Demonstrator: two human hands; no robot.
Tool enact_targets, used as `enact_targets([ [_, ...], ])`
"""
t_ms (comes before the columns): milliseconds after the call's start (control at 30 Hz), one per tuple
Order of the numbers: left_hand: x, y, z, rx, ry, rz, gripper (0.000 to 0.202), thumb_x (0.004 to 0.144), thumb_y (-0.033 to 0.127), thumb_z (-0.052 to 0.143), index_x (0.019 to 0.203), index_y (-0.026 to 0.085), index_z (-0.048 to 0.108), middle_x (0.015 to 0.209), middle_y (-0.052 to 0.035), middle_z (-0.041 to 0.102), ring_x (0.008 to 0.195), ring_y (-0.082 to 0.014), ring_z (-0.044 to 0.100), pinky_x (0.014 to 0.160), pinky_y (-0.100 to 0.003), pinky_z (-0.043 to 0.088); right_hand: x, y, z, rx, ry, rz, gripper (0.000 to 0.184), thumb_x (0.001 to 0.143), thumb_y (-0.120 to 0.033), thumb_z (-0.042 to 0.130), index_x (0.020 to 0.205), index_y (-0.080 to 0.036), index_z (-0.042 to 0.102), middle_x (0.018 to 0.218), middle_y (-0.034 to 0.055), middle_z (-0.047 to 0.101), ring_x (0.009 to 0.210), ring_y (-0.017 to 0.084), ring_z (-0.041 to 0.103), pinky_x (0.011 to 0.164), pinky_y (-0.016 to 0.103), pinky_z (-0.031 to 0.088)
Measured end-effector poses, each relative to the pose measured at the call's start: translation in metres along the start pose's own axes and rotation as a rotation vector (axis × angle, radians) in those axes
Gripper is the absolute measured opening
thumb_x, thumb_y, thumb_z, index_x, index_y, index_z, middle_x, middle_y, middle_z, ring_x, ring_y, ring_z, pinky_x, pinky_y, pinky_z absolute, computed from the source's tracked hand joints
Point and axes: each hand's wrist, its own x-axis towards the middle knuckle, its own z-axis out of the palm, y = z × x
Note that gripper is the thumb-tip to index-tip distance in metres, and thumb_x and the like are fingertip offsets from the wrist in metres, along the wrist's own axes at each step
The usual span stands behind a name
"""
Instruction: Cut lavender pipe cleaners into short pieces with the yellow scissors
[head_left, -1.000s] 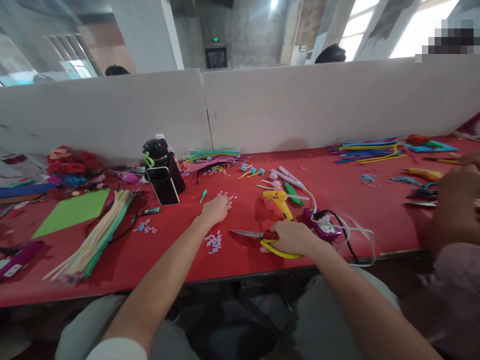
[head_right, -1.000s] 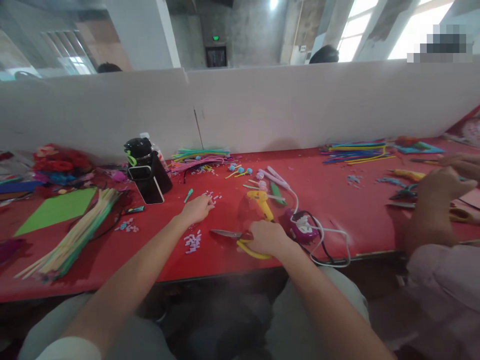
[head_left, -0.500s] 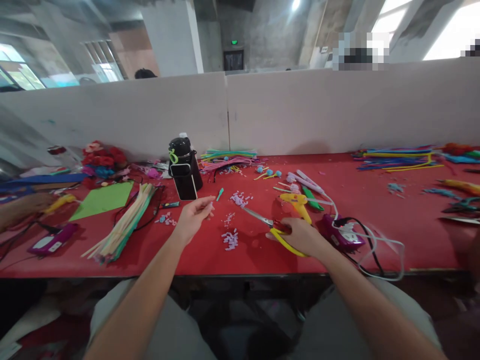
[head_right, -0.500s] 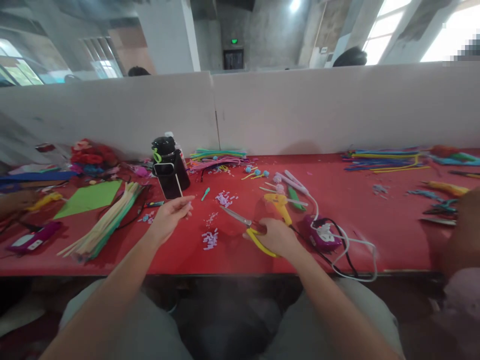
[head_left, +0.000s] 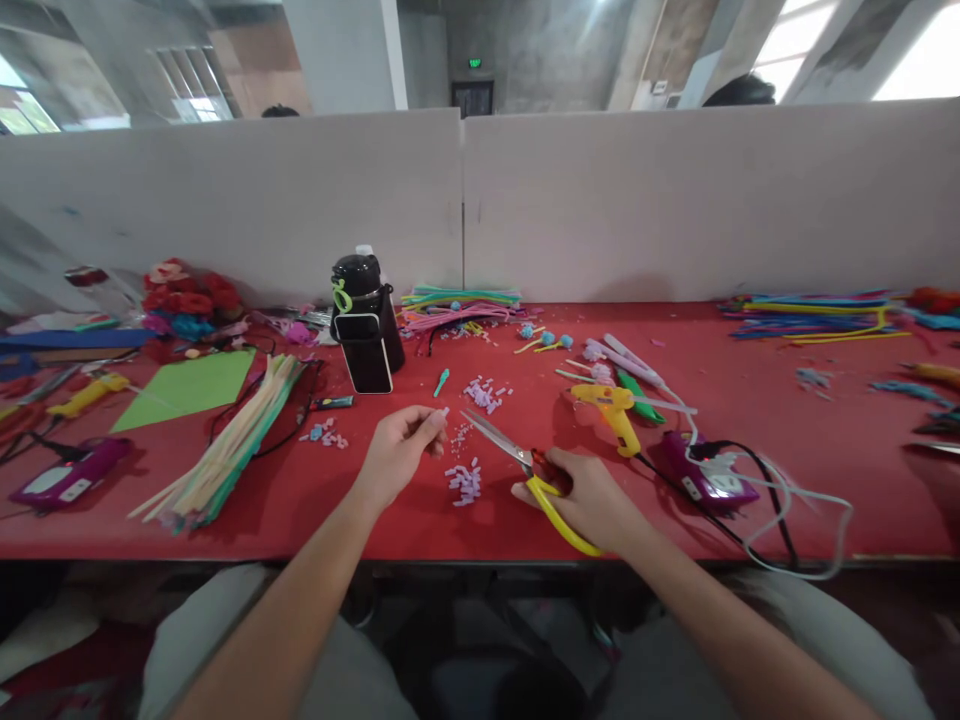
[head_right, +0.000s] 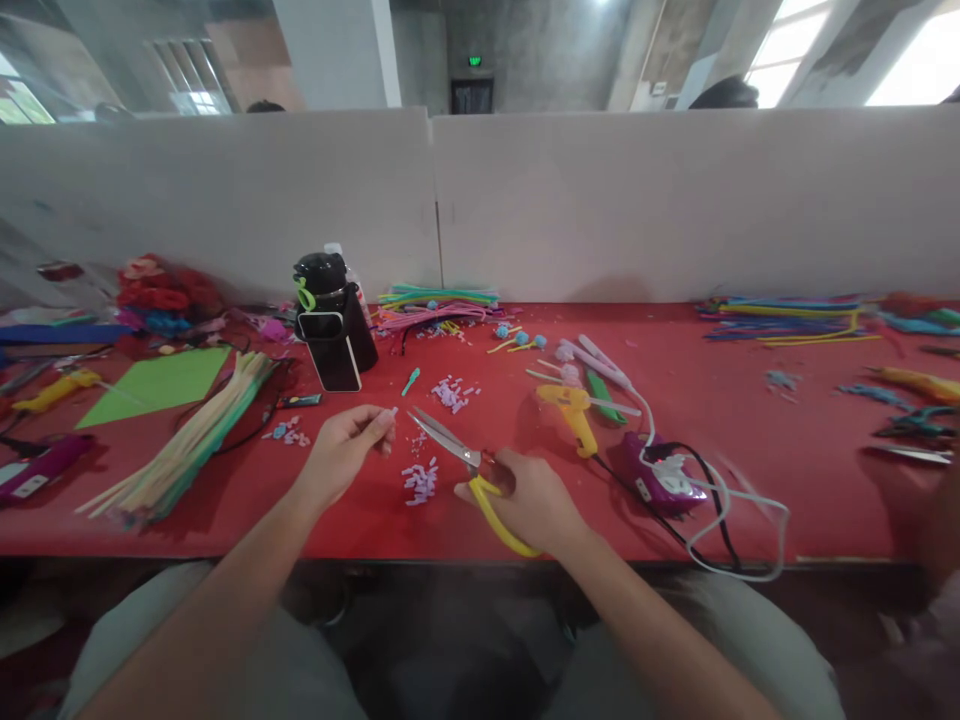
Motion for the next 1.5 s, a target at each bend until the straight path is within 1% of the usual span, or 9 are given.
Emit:
enact_targets([
  [133, -0.001, 0.0, 0.002, 0.004, -0.029, 0.015, 0.031, 0.086, 0.045, 0.065, 0.08, 0.014, 0.066, 0.07, -0.002, 0.067, 0.061, -0.0111, 0.061, 0.064, -0.025, 0.051, -0.001, -0.002, 0.003, 0.028, -0.009, -0.012, 0.055, 0.074, -0.071, 0.061, 0.061, -0.023, 0.038, 0.055, -0.0042, 0.044, 0.054, 0.01, 0.034, 0.05, 0.024, 0.026],
  [500, -0.002, 0.004, 0.002, 0.069, -0.08, 0.031, 0.025, 0.09, 0.039, 0.063, 0.084, 0.015, 0.068, 0.066, -0.0007, 0.066, 0.062, -0.0119, 0.063, 0.066, -0.025, 0.052, 0.0, -0.002, 0.007, -0.01, -0.006, -0.004, 0.059, 0.072, -0.074, 0.06, 0.059, -0.022, 0.037, 0.053, -0.0051, 0.04, 0.055, 0.009, 0.029, 0.05, 0.024, 0.023],
  [800, -0.004, 0.005, 0.003, 0.099, -0.099, 0.014, 0.021, 0.091, 0.035, 0.062, 0.086, 0.015, 0.067, 0.065, 0.0003, 0.065, 0.062, -0.011, 0.063, 0.065, -0.024, 0.051, 0.0, -0.001, 0.007, -0.097, -0.03, -0.019, 0.062, 0.077, -0.08, 0.05, 0.06, -0.022, 0.035, 0.053, -0.0049, 0.04, 0.054, 0.009, 0.027, 0.05, 0.024, 0.023],
  [933, -0.004, 0.006, 0.003, 0.099, -0.11, 0.011, 0.019, 0.09, 0.033, 0.062, 0.086, 0.016, 0.068, 0.066, 0.0004, 0.065, 0.061, -0.0106, 0.062, 0.064, -0.023, 0.051, -0.003, -0.005, 0.004, -0.189, -0.037, -0.019, 0.061, 0.081, -0.077, 0.047, 0.06, -0.022, 0.036, 0.054, -0.0024, 0.045, 0.052, 0.01, 0.032, 0.052, 0.025, 0.023],
  [1033, -0.003, 0.006, 0.004, 0.094, -0.117, 0.004, 0.018, 0.089, 0.032, 0.064, 0.085, 0.015, 0.068, 0.065, 0.0001, 0.065, 0.061, -0.0111, 0.063, 0.063, -0.024, 0.051, -0.003, -0.007, 0.004, -0.285, -0.027, -0.004, 0.056, 0.085, -0.071, 0.048, 0.06, -0.021, 0.043, 0.056, 0.0022, 0.052, 0.053, 0.013, 0.042, 0.054, 0.027, 0.021],
  [1133, -0.002, 0.004, 0.005, 0.075, -0.108, 0.004, 0.022, 0.089, 0.037, 0.064, 0.086, 0.015, 0.068, 0.068, -0.0014, 0.066, 0.062, -0.0119, 0.064, 0.065, -0.025, 0.053, -0.001, -0.006, 0.006, -0.351, -0.031, 0.004, 0.052, 0.089, -0.065, 0.048, 0.062, -0.021, 0.051, 0.059, 0.007, 0.058, 0.057, 0.018, 0.053, 0.055, 0.029, 0.02],
  [1233, 0.0, 0.002, 0.007, 0.038, -0.077, 0.015, 0.028, 0.09, 0.043, 0.06, 0.087, 0.015, 0.066, 0.077, -0.0035, 0.068, 0.064, -0.0126, 0.064, 0.068, -0.028, 0.055, 0.003, -0.003, 0.008, -0.371, -0.045, 0.005, 0.049, 0.091, -0.061, 0.049, 0.065, -0.02, 0.057, 0.061, 0.0089, 0.062, 0.061, 0.02, 0.06, 0.055, 0.029, 0.022],
  [1300, 0.001, 0.0, 0.009, 0.02, -0.066, 0.019, 0.03, 0.09, 0.045, 0.06, 0.086, 0.015, 0.065, 0.078, -0.0039, 0.068, 0.066, -0.0128, 0.064, 0.068, -0.028, 0.055, 0.004, -0.001, 0.009, -0.371, -0.05, 0.004, 0.048, 0.092, -0.06, 0.049, 0.068, -0.02, 0.06, 0.062, 0.0087, 0.062, 0.063, 0.02, 0.062, 0.055, 0.028, 0.023],
  [1500, 0.002, -0.001, 0.018, -0.007, -0.043, 0.031, 0.029, 0.088, 0.044, 0.062, 0.082, 0.016, 0.062, 0.07, -0.0008, 0.062, 0.062, -0.011, 0.058, 0.064, -0.025, 0.05, 0.005, 0.0, 0.012, -0.344, -0.047, -0.008, 0.045, 0.094, -0.056, 0.048, 0.071, -0.02, 0.063, 0.061, 0.0068, 0.062, 0.063, 0.018, 0.062, 0.055, 0.027, 0.026],
])
